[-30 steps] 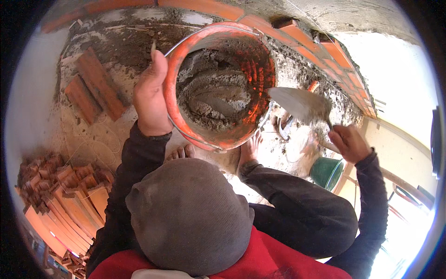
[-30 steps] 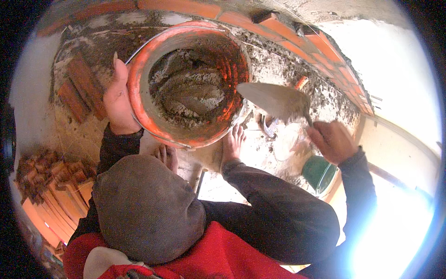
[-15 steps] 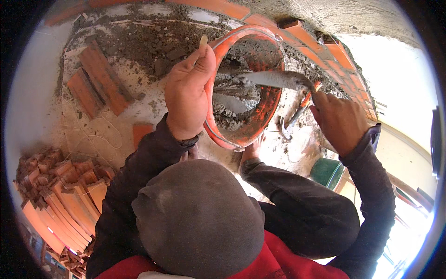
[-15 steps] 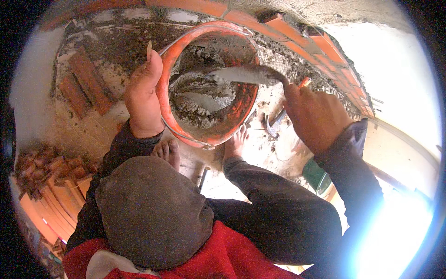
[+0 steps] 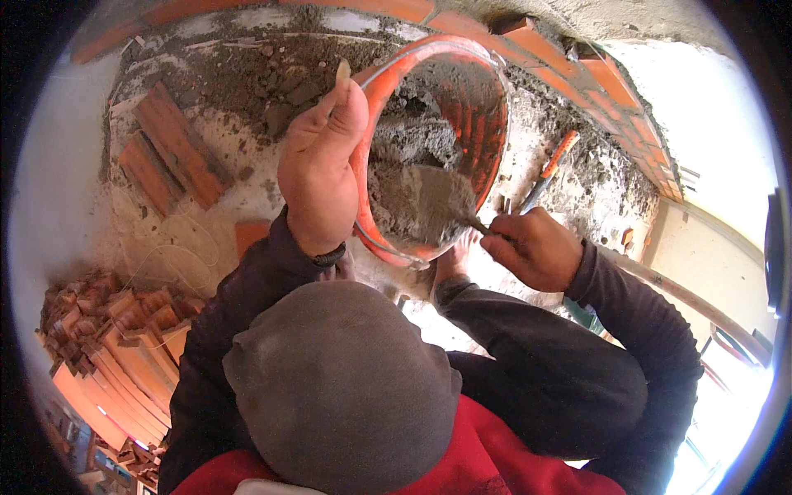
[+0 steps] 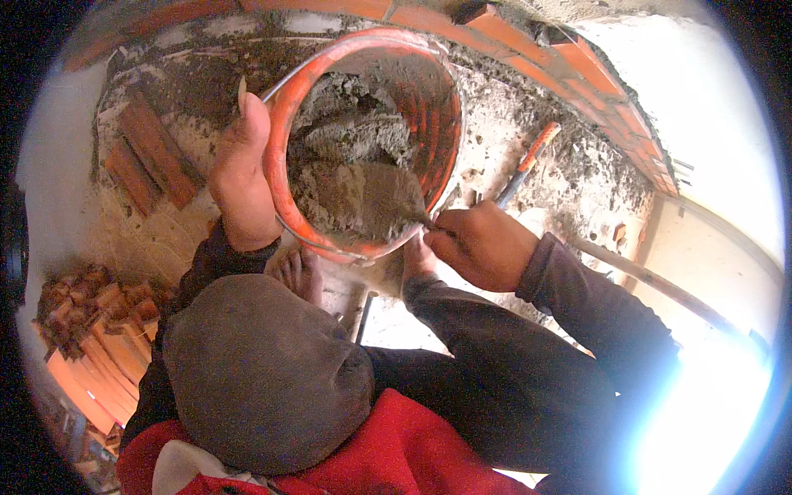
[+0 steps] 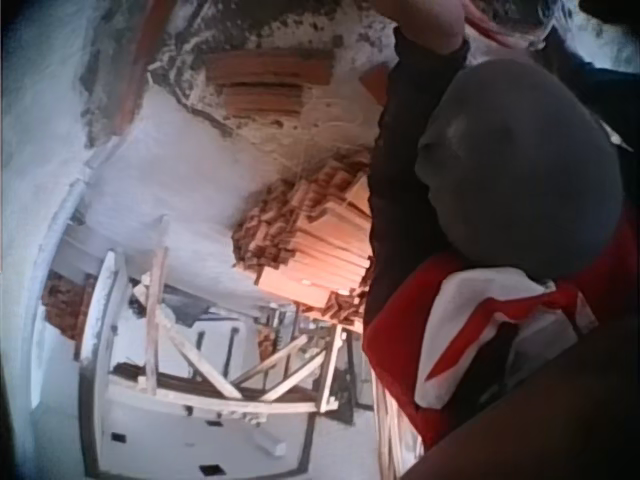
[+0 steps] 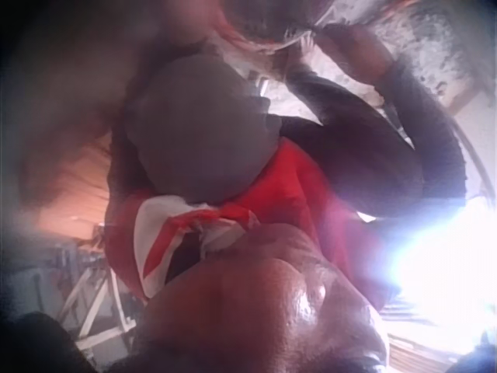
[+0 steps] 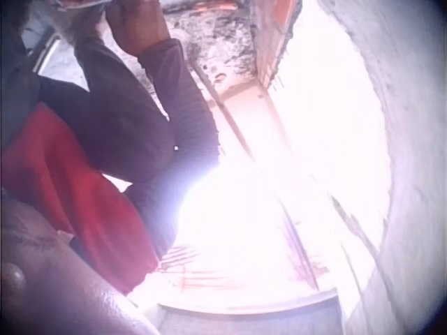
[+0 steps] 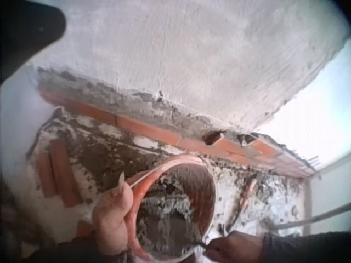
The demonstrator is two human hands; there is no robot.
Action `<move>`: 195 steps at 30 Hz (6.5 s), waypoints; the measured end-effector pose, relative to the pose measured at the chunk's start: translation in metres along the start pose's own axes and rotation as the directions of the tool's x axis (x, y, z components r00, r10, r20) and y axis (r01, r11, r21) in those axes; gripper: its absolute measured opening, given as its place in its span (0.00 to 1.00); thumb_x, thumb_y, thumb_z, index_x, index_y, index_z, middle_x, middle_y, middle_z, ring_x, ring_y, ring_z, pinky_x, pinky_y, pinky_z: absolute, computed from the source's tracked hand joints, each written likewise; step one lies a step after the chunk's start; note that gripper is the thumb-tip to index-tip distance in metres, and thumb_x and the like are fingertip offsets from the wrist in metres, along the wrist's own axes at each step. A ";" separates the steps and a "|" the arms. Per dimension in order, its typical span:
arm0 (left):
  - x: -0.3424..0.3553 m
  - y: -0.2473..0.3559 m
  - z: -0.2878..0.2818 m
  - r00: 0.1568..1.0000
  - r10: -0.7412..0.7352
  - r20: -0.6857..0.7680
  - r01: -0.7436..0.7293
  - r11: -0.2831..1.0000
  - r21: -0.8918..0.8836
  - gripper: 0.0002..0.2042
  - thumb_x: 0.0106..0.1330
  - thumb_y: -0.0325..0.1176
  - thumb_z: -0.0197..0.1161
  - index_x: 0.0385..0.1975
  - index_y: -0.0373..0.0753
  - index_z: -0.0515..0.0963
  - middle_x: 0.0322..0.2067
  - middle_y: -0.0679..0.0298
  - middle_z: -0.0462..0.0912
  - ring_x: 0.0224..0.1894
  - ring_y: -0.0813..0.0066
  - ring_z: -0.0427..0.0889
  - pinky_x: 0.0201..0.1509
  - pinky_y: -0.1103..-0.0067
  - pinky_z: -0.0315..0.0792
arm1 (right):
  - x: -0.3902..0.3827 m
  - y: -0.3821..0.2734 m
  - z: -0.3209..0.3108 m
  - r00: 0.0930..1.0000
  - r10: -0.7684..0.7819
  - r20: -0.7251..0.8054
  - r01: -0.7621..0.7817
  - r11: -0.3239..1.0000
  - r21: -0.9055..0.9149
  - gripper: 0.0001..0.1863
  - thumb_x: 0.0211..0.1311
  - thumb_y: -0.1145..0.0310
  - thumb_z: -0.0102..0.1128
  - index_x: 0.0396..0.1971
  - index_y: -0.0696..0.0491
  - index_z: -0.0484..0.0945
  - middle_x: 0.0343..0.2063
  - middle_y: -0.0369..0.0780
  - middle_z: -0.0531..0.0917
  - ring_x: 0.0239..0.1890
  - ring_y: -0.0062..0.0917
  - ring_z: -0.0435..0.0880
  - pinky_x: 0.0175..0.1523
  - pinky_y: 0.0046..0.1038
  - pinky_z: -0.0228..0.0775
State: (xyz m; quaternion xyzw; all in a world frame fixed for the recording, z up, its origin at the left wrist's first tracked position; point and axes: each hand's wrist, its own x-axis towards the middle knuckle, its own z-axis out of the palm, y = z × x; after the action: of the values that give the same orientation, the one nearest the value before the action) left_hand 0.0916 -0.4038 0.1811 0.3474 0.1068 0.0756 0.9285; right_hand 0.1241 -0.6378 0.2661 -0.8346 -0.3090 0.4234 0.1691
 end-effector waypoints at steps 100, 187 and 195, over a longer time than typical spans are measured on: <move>-0.048 0.040 -0.080 0.996 -0.071 -0.048 0.054 0.956 -0.289 0.35 0.70 0.57 0.32 0.63 0.30 0.57 0.63 0.51 0.60 0.65 0.55 0.58 0.69 0.60 0.48 | -0.016 0.045 -0.065 0.993 -0.030 -0.113 0.057 0.967 0.247 0.10 0.48 0.70 0.60 0.18 0.59 0.71 0.10 0.34 0.66 0.13 0.19 0.63 0.20 0.27 0.55; -0.059 0.055 -0.103 0.957 0.129 -0.260 -0.138 0.990 -0.014 0.37 0.67 0.62 0.37 0.64 0.33 0.57 0.63 0.51 0.60 0.64 0.54 0.60 0.66 0.59 0.54 | 0.101 0.126 -0.059 0.911 0.042 -0.410 -0.020 0.998 0.057 0.19 0.65 0.63 0.45 0.24 0.65 0.72 0.21 0.57 0.75 0.29 0.53 0.77 0.36 0.46 0.69; -0.059 0.060 -0.110 0.951 0.128 -0.283 -0.125 0.992 0.029 0.36 0.69 0.60 0.33 0.63 0.33 0.57 0.63 0.52 0.60 0.65 0.54 0.59 0.68 0.58 0.51 | 0.137 0.126 -0.048 0.888 -0.178 -0.424 0.008 0.928 -0.372 0.09 0.51 0.70 0.53 0.23 0.62 0.75 0.22 0.50 0.78 0.26 0.45 0.81 0.33 0.42 0.75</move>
State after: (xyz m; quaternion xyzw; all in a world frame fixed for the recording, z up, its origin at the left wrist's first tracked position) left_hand 0.0028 -0.3030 0.1487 0.3442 0.2170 0.1833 0.8949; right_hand 0.2711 -0.6431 0.1433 -0.9103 -0.3740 0.1459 0.1007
